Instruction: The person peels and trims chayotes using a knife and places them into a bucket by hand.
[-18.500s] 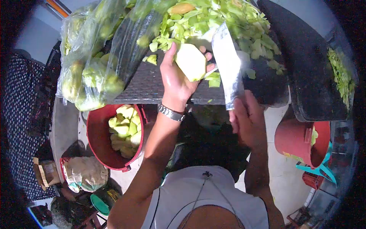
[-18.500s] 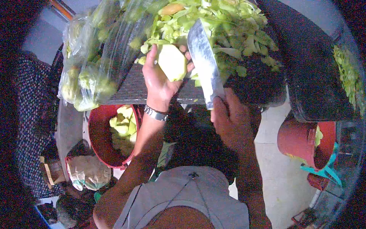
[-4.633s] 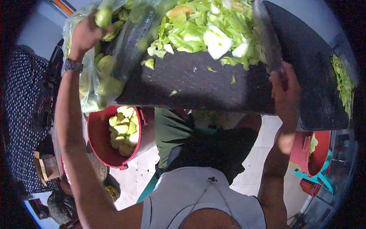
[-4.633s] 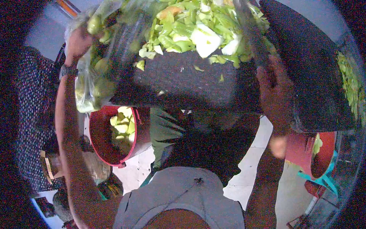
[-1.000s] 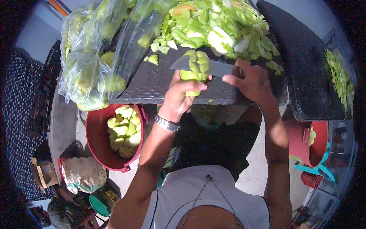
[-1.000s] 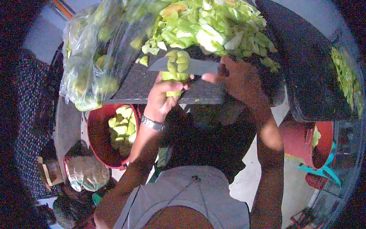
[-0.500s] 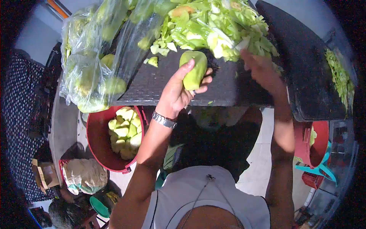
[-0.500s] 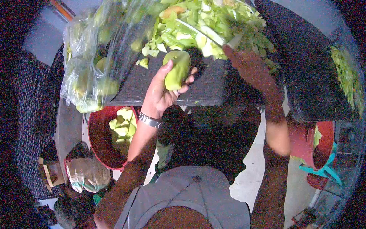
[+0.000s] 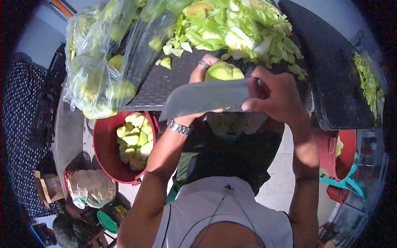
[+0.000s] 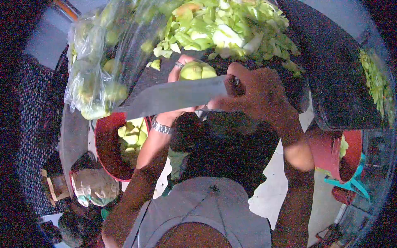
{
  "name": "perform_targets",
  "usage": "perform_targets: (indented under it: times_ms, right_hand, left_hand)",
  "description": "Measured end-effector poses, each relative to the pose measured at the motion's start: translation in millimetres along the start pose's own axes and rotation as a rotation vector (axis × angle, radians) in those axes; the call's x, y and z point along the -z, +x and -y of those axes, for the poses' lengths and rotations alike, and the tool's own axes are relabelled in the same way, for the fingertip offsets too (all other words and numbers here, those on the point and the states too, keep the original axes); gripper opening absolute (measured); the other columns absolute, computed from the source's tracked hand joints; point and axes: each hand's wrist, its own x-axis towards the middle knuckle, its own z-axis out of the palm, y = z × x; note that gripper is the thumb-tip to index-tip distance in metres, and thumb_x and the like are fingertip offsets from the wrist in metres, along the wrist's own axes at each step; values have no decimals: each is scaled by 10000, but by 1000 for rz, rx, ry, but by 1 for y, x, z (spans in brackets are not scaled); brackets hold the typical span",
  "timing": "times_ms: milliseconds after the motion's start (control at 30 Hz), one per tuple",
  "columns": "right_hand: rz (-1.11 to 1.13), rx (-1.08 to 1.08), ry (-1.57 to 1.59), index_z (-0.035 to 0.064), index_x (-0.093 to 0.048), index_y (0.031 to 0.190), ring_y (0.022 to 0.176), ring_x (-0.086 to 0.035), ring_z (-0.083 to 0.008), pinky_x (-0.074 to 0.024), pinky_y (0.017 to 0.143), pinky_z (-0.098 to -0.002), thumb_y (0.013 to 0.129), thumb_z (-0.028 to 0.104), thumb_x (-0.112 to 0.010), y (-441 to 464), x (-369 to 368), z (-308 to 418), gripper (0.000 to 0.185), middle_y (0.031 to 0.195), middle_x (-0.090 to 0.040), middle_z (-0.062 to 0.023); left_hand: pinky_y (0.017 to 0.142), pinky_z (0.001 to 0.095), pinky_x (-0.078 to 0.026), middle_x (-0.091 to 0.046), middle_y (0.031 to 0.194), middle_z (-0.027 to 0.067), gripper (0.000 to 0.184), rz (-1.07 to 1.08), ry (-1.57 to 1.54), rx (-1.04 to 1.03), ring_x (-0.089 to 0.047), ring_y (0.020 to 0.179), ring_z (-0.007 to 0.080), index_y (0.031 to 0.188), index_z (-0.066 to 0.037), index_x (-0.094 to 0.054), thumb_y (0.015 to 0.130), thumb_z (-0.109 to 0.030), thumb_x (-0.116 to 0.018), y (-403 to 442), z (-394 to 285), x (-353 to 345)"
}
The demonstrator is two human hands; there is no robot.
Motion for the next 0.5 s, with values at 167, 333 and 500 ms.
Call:
perform_targets:
  times_ms: [167, 333, 500]
  right_hand:
    - [-3, -50, -49, 47, -656, 922, 629, -630, -280, -498, 642, -405, 825, 553, -741, 11, -5, -67, 522, 662, -616, -112]
    - [25, -113, -78, 41, -685, 948, 674, -649, -299, -507, 684, -423, 850, 610, -689, 19, 3, -58, 578, 704, -639, -135]
    - [-71, -89, -150, 43, -642, 897, 634, -598, -292, -455, 647, -424, 866, 616, -650, 10, -5, -36, 574, 662, -570, -157]
  left_hand:
    - [811, 306, -519, -583, 1046, 23, 667, -93, -253, 261, -580, 973, 139, 1121, -70, -516, 510, -25, -780, -7, -13, 2]
    - [848, 301, -496, -556, 1065, 28, 662, -117, -362, 337, -568, 958, 145, 1123, -71, -505, 495, 3, -702, -7, -5, 14]
    - [824, 285, -488, -548, 1066, 28, 691, -138, -320, 327, -555, 942, 142, 1134, -67, -489, 481, -32, -713, -9, -14, 18]
